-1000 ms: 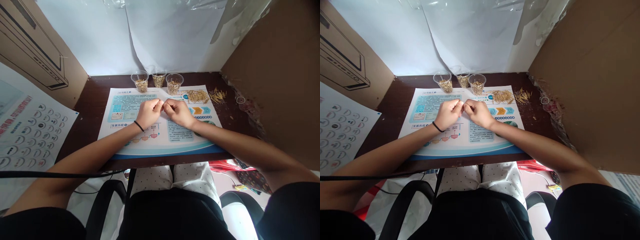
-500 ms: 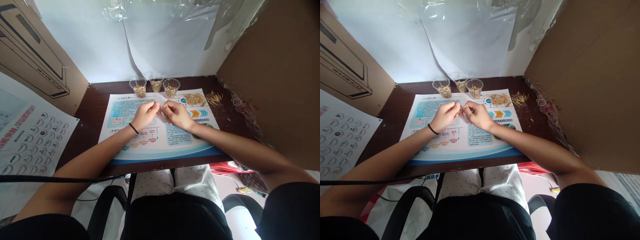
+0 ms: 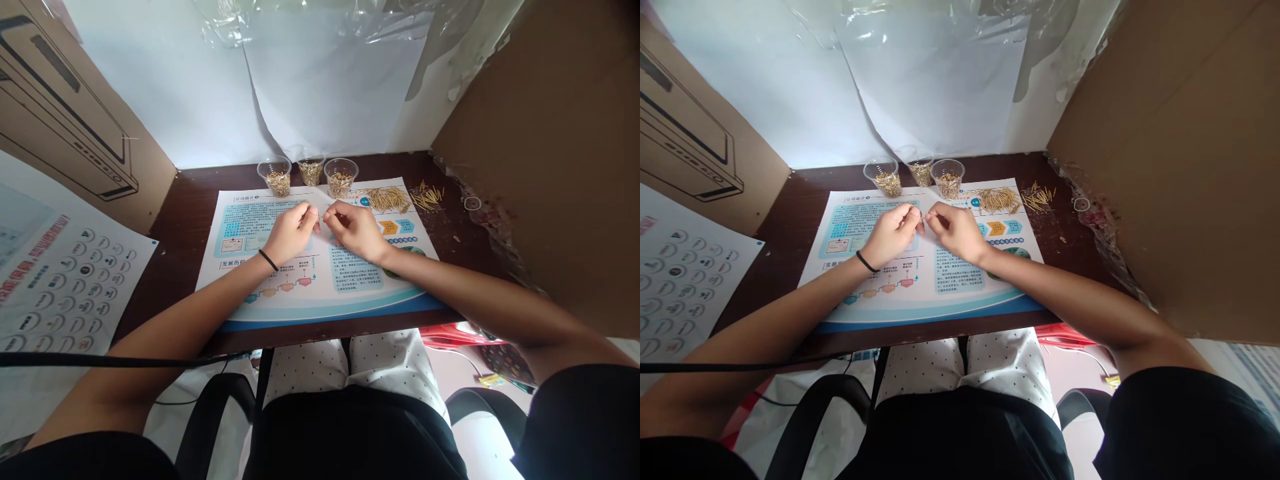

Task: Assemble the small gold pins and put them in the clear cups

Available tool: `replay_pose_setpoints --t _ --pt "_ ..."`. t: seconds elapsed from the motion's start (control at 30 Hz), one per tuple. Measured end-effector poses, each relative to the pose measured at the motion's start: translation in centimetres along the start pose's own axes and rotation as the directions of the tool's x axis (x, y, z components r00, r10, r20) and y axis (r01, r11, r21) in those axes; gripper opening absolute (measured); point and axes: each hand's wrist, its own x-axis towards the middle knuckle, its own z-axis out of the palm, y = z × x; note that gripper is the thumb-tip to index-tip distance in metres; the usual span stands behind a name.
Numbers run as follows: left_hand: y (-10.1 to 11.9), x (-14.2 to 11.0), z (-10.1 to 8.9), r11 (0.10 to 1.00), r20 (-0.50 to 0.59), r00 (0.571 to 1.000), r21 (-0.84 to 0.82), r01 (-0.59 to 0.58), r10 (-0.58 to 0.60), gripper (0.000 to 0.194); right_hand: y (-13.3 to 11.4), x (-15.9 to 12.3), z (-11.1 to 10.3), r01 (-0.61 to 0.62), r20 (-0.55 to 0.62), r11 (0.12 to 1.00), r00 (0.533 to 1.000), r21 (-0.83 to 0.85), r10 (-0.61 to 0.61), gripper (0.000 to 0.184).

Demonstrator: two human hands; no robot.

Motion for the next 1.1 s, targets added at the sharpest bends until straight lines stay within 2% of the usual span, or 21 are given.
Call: replay_pose_setpoints --t 0.1,0.23,0.47,0.57,0.73,0.8,0.93,1.1 --pt "0.1 -0.1 0.0 0.998 0.007 0.999 0.046 -0.04 0.039 0.023 0.3 0.0 0.0 0.045 -0.055 0.997 0.997 -0.064 -0.049 0.027" --pt "0.0 -0.1 -0.2 0.992 0.004 0.996 0.094 -0.084 0.084 0.012 0.5 0.1 -0.1 0.048 -0.071 0.998 0.996 -0.037 -0.05 0.026" --pt "-0.6 -0.2 -0.1 0.889 -0.005 0.955 0.367 -0.273 0.295 0.017 0.5 0.2 -0.1 0.031 -0.033 0.999 0.999 -0.019 -0.031 0.025" --pt "-0.8 -0.2 0.0 0.877 0.001 0.953 0.391 -0.279 0.303 0.023 0.6 0.3 -0.2 -0.017 0.023 0.998 1.0 0.066 0.016 0.023" --pt "-1.1 0.0 0.1 0.91 0.017 0.959 0.313 -0.272 0.281 0.022 0.7 1.0 -0.8 -0.229 0.218 0.92 0.962 0.318 0.164 0.021" --pt "-1.2 0.1 0.2 0.911 0.036 0.958 0.3 -0.282 0.285 0.022 0.8 1.4 -1.2 -0.301 0.291 0.892 0.935 0.338 0.205 0.02" --pt "-1.5 0.2 0.3 0.907 0.085 0.954 0.294 -0.3 0.288 0.016 1.1 1.9 -1.7 -0.385 0.362 0.855 0.896 0.348 0.256 0.021" --pt "-1.6 0.3 0.4 0.894 0.114 0.946 0.307 -0.325 0.304 0.021 1.3 2.0 -1.8 -0.366 0.391 0.868 0.892 0.335 0.226 0.023"
